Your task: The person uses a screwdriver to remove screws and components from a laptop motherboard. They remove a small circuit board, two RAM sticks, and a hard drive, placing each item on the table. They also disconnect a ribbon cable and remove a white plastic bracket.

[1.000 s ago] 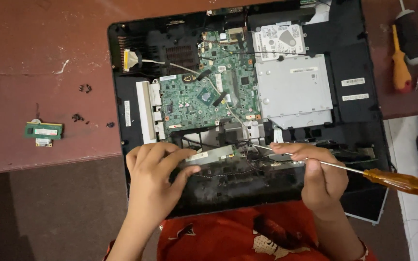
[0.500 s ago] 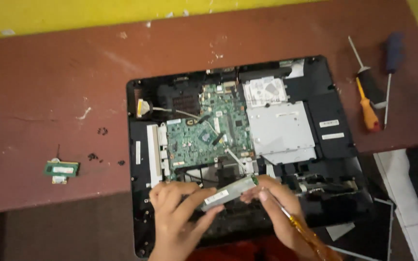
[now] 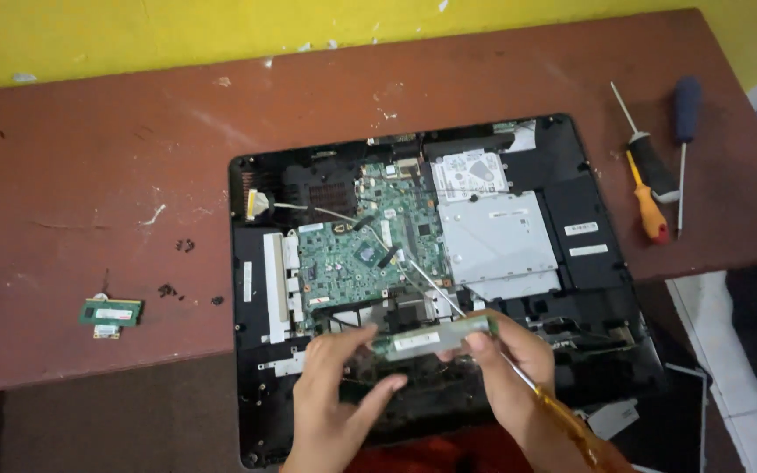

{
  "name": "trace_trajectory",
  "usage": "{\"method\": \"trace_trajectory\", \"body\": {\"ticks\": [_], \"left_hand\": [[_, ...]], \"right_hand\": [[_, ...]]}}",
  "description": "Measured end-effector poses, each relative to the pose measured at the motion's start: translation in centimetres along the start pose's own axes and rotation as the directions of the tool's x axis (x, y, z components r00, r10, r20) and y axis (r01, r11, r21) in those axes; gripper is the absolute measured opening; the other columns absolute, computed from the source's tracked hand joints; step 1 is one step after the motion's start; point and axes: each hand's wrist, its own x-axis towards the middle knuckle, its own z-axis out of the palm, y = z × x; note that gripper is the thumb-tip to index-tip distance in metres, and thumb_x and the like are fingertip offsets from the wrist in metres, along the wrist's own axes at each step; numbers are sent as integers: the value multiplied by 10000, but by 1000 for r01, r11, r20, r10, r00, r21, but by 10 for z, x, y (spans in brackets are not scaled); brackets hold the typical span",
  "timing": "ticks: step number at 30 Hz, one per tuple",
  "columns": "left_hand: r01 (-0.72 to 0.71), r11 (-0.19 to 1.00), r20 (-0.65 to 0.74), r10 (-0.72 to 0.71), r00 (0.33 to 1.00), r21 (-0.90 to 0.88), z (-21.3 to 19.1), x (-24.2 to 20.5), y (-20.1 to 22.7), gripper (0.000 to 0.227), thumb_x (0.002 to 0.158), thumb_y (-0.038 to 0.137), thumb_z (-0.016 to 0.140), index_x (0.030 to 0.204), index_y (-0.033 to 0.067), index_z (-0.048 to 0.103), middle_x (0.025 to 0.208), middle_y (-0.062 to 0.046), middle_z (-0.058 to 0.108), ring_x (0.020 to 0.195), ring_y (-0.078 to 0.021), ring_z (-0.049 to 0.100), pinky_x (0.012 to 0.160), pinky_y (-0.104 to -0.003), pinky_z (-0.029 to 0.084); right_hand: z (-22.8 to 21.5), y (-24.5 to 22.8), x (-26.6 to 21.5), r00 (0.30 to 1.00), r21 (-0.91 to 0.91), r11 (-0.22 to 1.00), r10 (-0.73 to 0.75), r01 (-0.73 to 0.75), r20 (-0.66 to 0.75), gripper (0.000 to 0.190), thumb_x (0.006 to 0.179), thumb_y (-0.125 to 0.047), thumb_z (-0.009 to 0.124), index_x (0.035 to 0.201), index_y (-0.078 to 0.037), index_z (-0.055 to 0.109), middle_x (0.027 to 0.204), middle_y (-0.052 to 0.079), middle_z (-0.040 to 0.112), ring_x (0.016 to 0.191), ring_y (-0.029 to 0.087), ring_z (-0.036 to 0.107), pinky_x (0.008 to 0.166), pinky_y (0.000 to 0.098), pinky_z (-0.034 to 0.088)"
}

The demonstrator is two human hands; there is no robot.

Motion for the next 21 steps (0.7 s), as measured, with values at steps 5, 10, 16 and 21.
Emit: {"method": "trace_trajectory", "body": {"ticks": [5,10,16,21], "left_hand": [[2,998,-89,-7,996,-60,8,6,9,398,872,179,807,1228,92,649,1157,-75,726,1069,-241,688,902,-356,561],[12,994,-144,-27,989,-110,-4,8,10,244,896,162,770,1119,126,677,1035,-68,725,913,-217,670,788,-335,552],[191,966,-415,-104,904,175,-60,-9,-18,176,917,186,722,1085,154,681,1105,-34,712,1035,-215,707,896,-326,520],[241,970,-686,-196,701,-30,-78,-35,-67,260,930,162,752,1115,56,603,1147,-136,662,1017,-203,671,846,-304,536]], "right_hand": [[-3,7,5,1000,94,995,19,-19,-2,383,970,-309,651,968,60,755,830,171,752,716,276,750,681,387,683],[-30,48,1,990,194,981,14,14,-143,292,939,-217,718,1050,52,699,940,133,682,693,360,801,718,408,643],[-20,8,7,988,-171,983,-94,71,-126,214,1034,-139,591,1036,48,693,881,141,712,787,219,726,774,313,615],[30,-10,-3,968,-391,901,-102,187,228,298,1005,-304,543,939,-109,759,892,29,775,834,140,728,820,257,528]]}}
